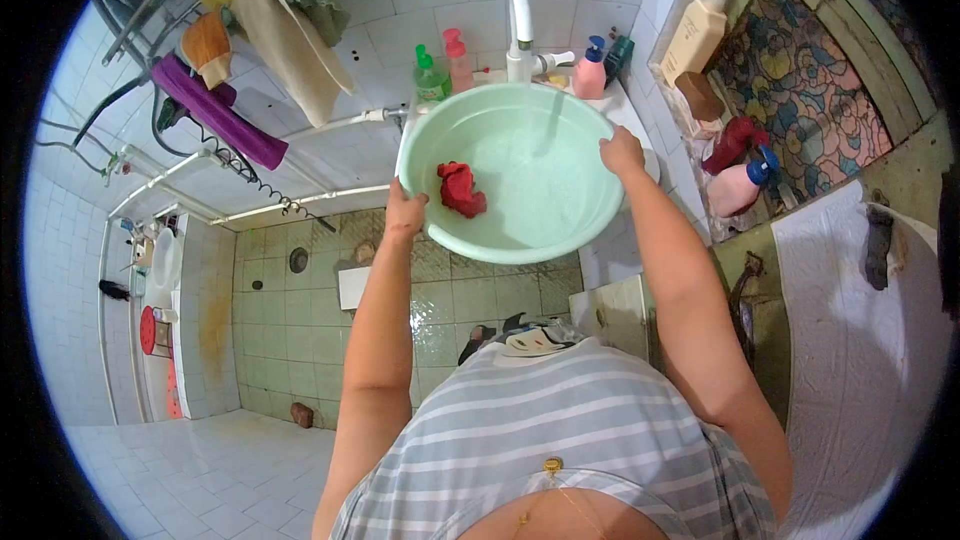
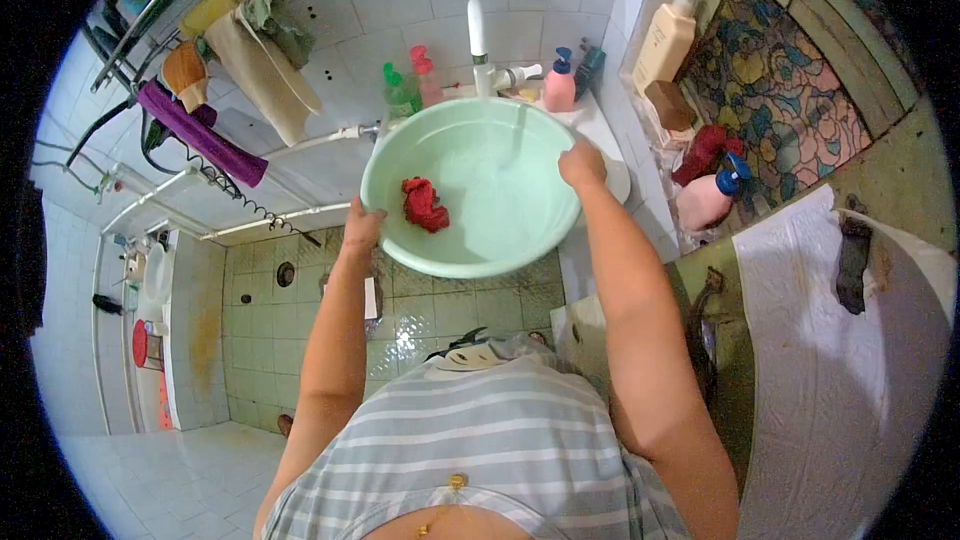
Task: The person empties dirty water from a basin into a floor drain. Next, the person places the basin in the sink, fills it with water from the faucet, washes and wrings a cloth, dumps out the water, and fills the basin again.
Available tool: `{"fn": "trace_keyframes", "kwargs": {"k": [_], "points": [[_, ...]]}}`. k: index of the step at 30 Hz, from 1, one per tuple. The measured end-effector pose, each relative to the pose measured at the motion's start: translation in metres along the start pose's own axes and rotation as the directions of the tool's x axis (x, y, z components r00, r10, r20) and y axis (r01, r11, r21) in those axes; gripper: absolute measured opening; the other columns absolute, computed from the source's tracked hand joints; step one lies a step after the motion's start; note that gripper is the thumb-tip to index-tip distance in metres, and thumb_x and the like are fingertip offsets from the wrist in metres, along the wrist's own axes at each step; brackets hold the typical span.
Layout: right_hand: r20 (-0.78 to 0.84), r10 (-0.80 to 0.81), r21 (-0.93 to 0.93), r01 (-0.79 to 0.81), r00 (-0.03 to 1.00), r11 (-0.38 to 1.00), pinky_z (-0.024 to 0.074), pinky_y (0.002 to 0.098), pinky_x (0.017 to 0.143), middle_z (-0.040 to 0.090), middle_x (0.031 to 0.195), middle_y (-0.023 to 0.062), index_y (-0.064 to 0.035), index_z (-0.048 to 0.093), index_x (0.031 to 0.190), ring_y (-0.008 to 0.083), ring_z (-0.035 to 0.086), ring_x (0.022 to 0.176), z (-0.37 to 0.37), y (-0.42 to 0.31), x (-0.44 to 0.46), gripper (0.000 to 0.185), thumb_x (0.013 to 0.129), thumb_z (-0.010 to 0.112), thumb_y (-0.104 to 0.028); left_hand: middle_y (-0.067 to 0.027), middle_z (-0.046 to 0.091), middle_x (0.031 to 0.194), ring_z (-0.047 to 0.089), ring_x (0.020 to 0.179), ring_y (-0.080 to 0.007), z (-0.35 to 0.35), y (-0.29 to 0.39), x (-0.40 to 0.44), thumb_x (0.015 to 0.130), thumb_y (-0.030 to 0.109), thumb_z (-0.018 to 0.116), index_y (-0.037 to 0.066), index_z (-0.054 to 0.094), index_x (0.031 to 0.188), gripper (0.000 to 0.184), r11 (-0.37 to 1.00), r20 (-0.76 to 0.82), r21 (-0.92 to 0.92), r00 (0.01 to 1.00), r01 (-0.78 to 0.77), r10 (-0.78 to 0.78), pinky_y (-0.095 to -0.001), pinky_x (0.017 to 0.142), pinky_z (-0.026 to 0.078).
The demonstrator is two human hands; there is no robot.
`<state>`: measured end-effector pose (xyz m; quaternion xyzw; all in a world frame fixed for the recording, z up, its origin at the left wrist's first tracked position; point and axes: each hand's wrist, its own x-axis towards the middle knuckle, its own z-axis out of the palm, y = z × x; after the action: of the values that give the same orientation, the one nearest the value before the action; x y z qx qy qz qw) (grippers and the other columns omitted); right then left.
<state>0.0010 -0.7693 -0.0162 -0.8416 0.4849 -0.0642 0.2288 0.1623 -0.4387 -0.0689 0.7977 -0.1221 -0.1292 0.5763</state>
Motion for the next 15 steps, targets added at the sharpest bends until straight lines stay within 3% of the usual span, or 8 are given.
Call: {"fn": "trace_keyframes", "kwargs": {"k": [7, 9, 15], "points": [[-0.003, -0.002, 0.005, 0.002, 1.0, 1.0, 0.0409, 0.0404, 0.084, 0.054, 0.105, 0.019, -0.0033, 0.047, 0.111, 0.033, 0.051, 0.099, -0.001, 0.001, -0.002, 0.042, 0.075, 0.056, -0.022, -0.0132, 0.052, 0.105, 0.051, 0.094, -0.0218, 0.001, -0.012, 0.004, 0.07, -0.003, 0.052, 0.001, 0.035, 0.118, 0.051, 0.999, 0.013, -0.034, 1.0, 0.021, -0.021, -0.0308, 0.081, 0.041], [-0.013, 0.006, -0.001, -0.006, 1.0, 1.0, 0.0408, 0.041, 0.083, 0.055, 0.104, 0.0194, -0.0028, 0.05, 0.104, 0.0336, 0.052, 0.098, -0.003, -0.001, -0.006, 0.034, 0.077, 0.054, -0.022, -0.0132, 0.051, 0.107, 0.051, 0.095, -0.0221, 0.002, -0.019, 0.007, 0.071, -0.004, 0.051, 0.002, 0.033, 0.121, 0.053, 0.997, 0.022, -0.078, 1.0, 0.011, -0.009, -0.0309, 0.082, 0.04], [-0.028, 0.019, 0.002, -0.019, 0.999, 1.0, 0.041, 0.0409, 0.082, 0.055, 0.102, 0.0193, -0.0027, 0.052, 0.1, 0.0339, 0.052, 0.097, -0.007, -0.005, -0.015, 0.03, 0.078, 0.053, -0.023, -0.0139, 0.05, 0.108, 0.05, 0.097, -0.0228, -0.001, 0.011, -0.012, 0.071, -0.004, 0.05, 0.002, 0.031, 0.122, 0.054, 0.994, 0.042, -0.061, 0.995, 0.091, -0.088, -0.031, 0.083, 0.04]]}}
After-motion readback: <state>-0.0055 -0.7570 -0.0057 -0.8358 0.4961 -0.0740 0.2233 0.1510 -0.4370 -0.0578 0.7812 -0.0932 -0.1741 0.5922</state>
